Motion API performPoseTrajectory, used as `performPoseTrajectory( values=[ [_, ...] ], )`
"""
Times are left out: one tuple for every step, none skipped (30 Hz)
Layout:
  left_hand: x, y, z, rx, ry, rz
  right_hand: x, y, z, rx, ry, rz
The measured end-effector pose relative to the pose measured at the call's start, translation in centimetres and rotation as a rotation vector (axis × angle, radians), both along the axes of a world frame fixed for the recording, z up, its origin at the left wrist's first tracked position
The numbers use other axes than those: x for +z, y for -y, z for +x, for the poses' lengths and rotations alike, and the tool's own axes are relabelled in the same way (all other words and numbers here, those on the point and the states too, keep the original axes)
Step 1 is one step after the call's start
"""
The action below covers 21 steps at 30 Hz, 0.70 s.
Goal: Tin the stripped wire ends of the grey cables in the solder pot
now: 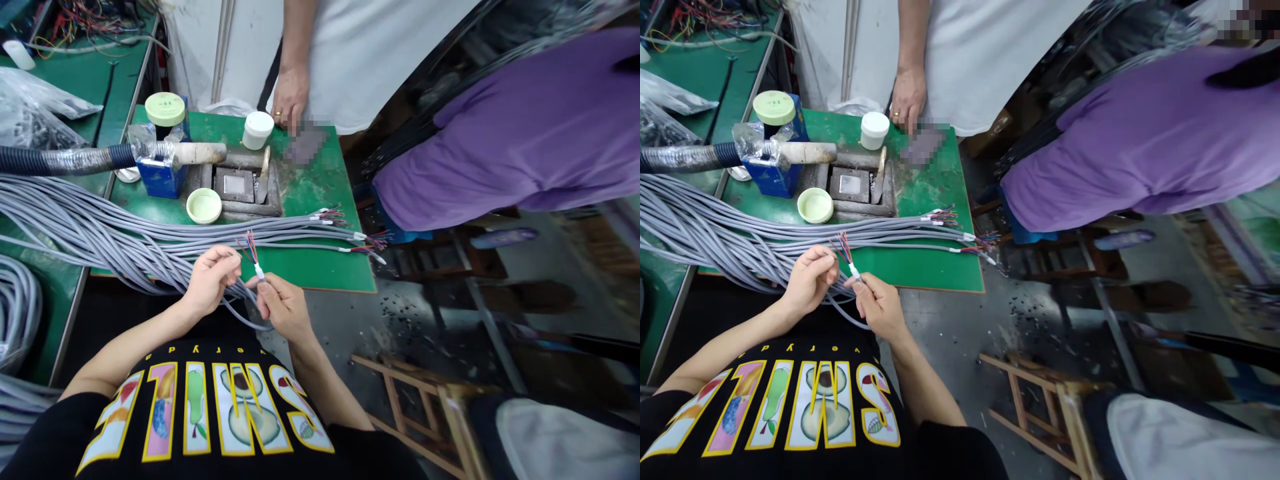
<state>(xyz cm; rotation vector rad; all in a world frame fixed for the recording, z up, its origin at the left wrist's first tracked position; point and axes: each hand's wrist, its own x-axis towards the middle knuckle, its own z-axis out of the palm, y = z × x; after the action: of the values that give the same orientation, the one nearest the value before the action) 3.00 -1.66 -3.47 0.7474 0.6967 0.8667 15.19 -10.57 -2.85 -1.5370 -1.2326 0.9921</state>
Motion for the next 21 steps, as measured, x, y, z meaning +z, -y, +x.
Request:
performPoseTrajectory(
  values=[
    [-0.1,-0.1,0.1,-0.046,0.053,-0.085,-0.1,0.0,0.0,0.013,-0.008,0.001],
    [-0.1,-0.2,0.2,-0.091,0.097,-0.158,-0.2,0.0,0.0,0.028,-0.017,0.002],
    [-0.1,-0.4,0.3,-0.136,0.129,-0.209,-0.2,0.0,-0.1,0.045,-0.023,0.003],
    [0.0,-0.5,0.4,-0.173,0.149,-0.238,-0.3,0.0,-0.1,0.058,-0.028,0.002],
    [0.0,-0.7,0.4,-0.200,0.161,-0.251,-0.3,0.0,-0.1,0.068,-0.030,0.003],
    [0.1,-0.9,0.4,-0.217,0.165,-0.251,-0.3,0.0,-0.1,0.076,-0.031,0.002],
    [0.1,-1.0,0.4,-0.226,0.166,-0.246,-0.3,0.0,-0.1,0.082,-0.031,0.001],
    [0.0,-1.1,0.3,-0.230,0.166,-0.238,-0.2,0.0,-0.1,0.087,-0.031,0.001],
    [0.0,-1.2,0.3,-0.229,0.166,-0.230,-0.2,0.0,-0.1,0.091,-0.032,0.002],
    [0.0,-1.3,0.2,-0.225,0.168,-0.222,-0.2,-0.1,-0.1,0.095,-0.035,0.004],
    [0.0,-1.4,0.2,-0.221,0.171,-0.215,-0.1,-0.1,-0.1,0.098,-0.036,0.006],
    [-0.1,-1.5,0.1,-0.217,0.176,-0.209,-0.1,-0.1,-0.1,0.100,-0.036,0.007],
    [-0.1,-1.6,0.1,-0.214,0.181,-0.203,-0.1,-0.1,-0.1,0.102,-0.032,0.006],
    [0.0,-1.6,0.1,-0.210,0.185,-0.199,-0.1,-0.1,-0.2,0.104,-0.026,0.003],
    [0.0,-1.7,0.0,-0.204,0.185,-0.193,-0.1,-0.1,-0.2,0.106,-0.017,-0.001],
    [0.1,-1.7,0.0,-0.199,0.180,-0.187,-0.1,-0.1,-0.2,0.108,-0.008,-0.004],
    [0.1,-1.7,0.0,-0.193,0.170,-0.181,-0.1,-0.1,-0.1,0.110,0.000,-0.006],
    [0.2,-1.7,0.0,-0.186,0.155,-0.175,-0.1,-0.1,-0.1,0.112,0.006,-0.007],
    [0.3,-1.7,0.0,-0.179,0.135,-0.169,-0.1,-0.1,-0.1,0.113,0.008,-0.005],
    [0.4,-1.7,0.1,-0.169,0.113,-0.165,-0.1,-0.1,-0.1,0.112,0.008,-0.003],
    [0.5,-1.7,0.1,-0.156,0.092,-0.160,-0.1,-0.1,-0.1,0.110,0.006,-0.001]
  ],
)
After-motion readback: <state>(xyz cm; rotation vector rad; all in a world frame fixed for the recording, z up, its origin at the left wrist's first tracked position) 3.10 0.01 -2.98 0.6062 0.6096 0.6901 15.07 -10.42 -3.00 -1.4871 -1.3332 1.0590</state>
